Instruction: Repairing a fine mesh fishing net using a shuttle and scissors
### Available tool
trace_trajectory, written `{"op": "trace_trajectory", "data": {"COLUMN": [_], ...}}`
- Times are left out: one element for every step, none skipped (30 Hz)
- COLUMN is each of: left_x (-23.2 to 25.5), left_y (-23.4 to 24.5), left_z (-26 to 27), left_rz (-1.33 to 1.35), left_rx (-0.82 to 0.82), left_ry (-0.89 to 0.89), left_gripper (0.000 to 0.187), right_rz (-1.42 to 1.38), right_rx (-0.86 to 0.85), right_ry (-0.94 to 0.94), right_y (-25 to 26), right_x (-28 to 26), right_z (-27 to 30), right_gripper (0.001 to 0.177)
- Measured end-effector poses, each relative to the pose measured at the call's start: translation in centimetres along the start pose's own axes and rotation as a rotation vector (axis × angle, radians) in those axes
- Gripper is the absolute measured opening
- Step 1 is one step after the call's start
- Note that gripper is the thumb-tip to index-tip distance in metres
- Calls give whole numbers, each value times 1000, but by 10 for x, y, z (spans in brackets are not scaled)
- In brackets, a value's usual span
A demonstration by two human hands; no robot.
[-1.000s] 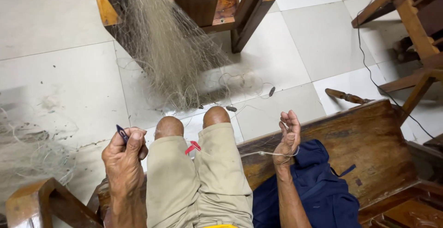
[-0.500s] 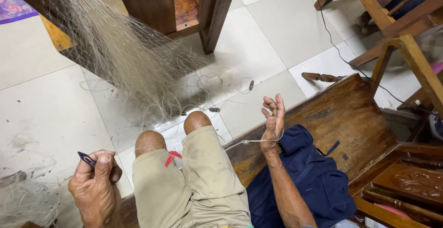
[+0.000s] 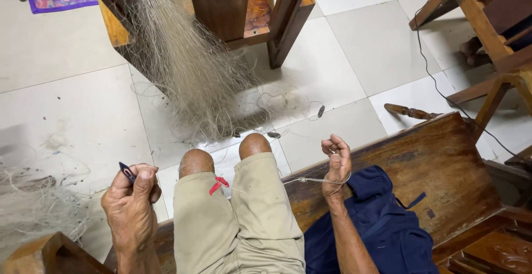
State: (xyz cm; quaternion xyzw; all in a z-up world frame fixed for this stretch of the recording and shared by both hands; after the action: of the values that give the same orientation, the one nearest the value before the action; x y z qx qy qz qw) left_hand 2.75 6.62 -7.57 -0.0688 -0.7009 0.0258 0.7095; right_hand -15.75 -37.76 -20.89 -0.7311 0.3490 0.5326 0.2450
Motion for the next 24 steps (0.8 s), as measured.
{"op": "trace_trajectory", "data": {"left_x": [1, 3, 5, 8, 9, 11, 12, 1, -9, -20, -12, -3, 3, -1, -3, -6, -9, -11, -13, -8, -4, 1, 3, 5], "left_y": [1, 0, -1, -1, -2, -3, -2, -8, -9, -8, -15, -22, -32, -32, -35, -39, -37, -36, -35, -37, -38, -39, -41, -42], "left_z": [0, 0, 0, 0, 0, -1, 1, -9, -11, -13, -9, -6, -8, -9, -14, -19, -21, -24, -26, -28, -29, -31, -34, -37], "left_rz": [-1, -1, 9, 20, 20, -21, -66, -68, -51, -34, -47, -34, -13, -18, 8, 33, 32, 23, 12, 10, 3, -4, -8, -18], "left_rx": [3, 5, 13, 21, 26, -15, -51, -41, -52, -63, -20, -24, -33, 5, -8, -21, -7, -14, -22, -9, -12, -15, -3, -7], "left_ry": [-2, -2, 0, 1, -1, 13, 30, 31, -6, -44, -34, -21, -20, -21, -32, -42, -45, -33, -19, -20, -23, -27, -26, -28], "left_gripper": [21, 21, 21, 20, 20, 19, 18, 18, 16, 15, 15, 15, 15, 15, 14, 14, 14, 15, 17, 17, 17, 17, 17, 17], "right_rz": [-3, -5, -1, 3, 0, -4, -9, -12, 11, 35, 24, 19, 13, 1, -30, -61, -66, -98, -128, -133, -156, -179, -184, -224], "right_rx": [-6, -8, 0, 9, 4, 5, 2, -7, -15, -23, -64, -73, -78, -114, -108, -101, -115, -133, -149, -161, -179, -196, -208, -220], "right_ry": [11, 11, 13, 16, 18, 22, 21, 17, 16, 15, -3, -6, 4, 0, -16, -34, -34, -40, -49, -52, -62, -73, -77, -104], "right_y": [1, 1, 1, 1, 0, -2, -4, -3, -3, -5, -1, 2, 4, 0, -2, -3, -9, -15, -19, -26, -33, -41, -46, -51], "right_x": [2, 2, 2, 2, 4, 6, 8, 10, 12, 15, 19, 22, 28, 28, 28, 27, 26, 25, 24, 21, 19, 17, 18, 19], "right_z": [-1, -3, -5, -8, -8, -9, -7, -12, -12, -13, -13, -14, -22, -28, -33, -40, -45, -51, -57, -63, -70, -76, -83, -90], "right_gripper": [90, 90, 89, 89, 89, 87, 86, 86, 83, 80, 80, 81, 83, 83, 79, 76, 76, 79, 82, 82, 83, 84, 84, 89]}}
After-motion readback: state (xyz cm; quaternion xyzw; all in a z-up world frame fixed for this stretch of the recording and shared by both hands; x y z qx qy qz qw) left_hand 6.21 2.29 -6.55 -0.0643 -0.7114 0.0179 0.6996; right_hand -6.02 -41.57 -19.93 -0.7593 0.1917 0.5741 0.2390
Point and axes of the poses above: each hand's wrist, its own z-axis away from the middle knuckle, its own y-axis out of the back of the hand, x = y × z, the point moved 1 cm from there along -z, towards the middle knuckle, and after that the axes turned 5 degrees about -x, right-handed, at the moved point
